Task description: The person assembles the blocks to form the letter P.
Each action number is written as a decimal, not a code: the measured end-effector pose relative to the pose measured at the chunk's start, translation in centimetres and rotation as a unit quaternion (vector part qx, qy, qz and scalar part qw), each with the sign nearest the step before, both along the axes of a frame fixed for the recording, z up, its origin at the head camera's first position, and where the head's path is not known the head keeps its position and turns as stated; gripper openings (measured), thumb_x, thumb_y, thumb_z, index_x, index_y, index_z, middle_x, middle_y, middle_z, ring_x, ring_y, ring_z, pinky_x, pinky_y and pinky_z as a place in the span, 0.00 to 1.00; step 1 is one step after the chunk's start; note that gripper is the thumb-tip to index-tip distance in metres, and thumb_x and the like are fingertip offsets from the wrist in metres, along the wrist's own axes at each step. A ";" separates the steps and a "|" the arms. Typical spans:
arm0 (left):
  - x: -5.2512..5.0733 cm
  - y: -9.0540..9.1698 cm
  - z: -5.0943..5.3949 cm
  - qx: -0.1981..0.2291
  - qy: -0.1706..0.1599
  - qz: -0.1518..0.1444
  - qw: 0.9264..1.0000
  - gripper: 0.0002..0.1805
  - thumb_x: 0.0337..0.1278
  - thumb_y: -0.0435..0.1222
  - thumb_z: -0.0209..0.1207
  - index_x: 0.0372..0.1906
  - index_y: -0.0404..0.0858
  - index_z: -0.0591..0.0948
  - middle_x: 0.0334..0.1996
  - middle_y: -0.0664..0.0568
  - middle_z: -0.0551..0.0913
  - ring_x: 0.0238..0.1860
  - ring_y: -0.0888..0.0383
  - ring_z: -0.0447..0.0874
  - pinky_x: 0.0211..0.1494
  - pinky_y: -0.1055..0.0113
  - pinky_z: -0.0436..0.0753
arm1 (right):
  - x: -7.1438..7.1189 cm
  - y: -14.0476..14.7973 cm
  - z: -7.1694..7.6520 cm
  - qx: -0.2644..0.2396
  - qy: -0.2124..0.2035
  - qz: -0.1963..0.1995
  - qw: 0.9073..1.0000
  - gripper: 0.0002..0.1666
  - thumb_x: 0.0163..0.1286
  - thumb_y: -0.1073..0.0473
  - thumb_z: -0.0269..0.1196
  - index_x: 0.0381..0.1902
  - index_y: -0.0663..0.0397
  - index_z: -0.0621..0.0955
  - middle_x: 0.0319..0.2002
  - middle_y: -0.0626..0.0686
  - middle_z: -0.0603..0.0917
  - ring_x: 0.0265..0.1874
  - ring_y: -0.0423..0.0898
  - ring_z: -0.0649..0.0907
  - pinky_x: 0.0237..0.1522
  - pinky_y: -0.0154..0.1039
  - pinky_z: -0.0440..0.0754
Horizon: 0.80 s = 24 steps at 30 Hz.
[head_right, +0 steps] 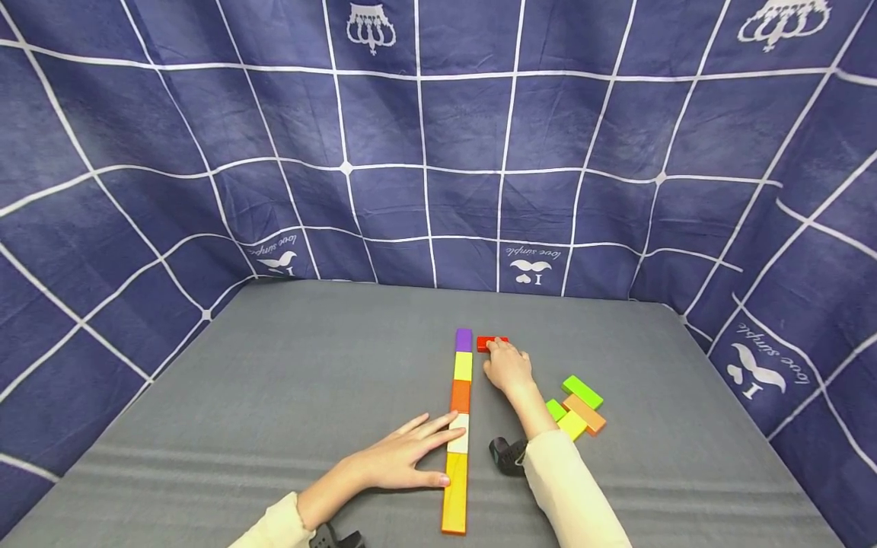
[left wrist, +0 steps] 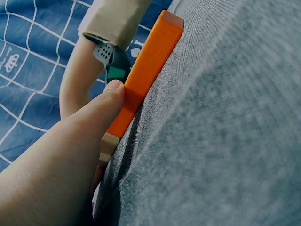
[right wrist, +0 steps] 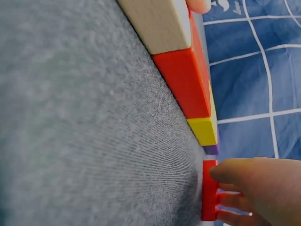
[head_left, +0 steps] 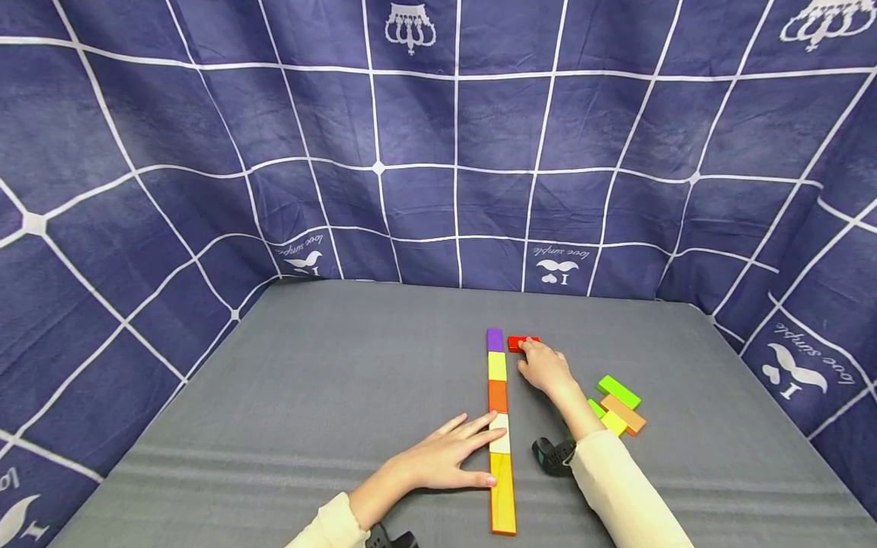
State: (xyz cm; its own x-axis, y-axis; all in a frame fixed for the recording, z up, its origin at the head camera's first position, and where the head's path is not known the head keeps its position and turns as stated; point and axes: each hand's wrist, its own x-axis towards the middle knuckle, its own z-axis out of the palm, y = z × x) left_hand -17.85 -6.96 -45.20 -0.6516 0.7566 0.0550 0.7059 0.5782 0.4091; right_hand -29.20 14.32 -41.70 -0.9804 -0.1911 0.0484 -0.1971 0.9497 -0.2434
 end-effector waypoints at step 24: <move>0.1 0.1 0.1 -0.002 0.011 -0.003 1.000 0.37 0.56 0.63 0.45 0.69 0.58 0.53 0.72 0.59 0.49 0.70 0.66 0.51 0.73 0.56 0.50 | -1.6 -0.1 -1.5 -0.033 0.037 0.011 0.999 0.29 0.62 0.60 0.52 0.62 0.60 0.69 0.64 0.60 0.67 0.65 0.57 0.65 0.61 0.60 0.62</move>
State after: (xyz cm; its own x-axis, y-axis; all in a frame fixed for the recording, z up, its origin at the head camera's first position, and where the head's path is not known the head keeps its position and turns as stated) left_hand -17.77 -6.88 -45.10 -0.6463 0.7602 0.0661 0.7177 0.5762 0.3909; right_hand -30.84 14.24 -43.17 -0.9692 -0.2067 0.1340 -0.2377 0.9274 -0.2888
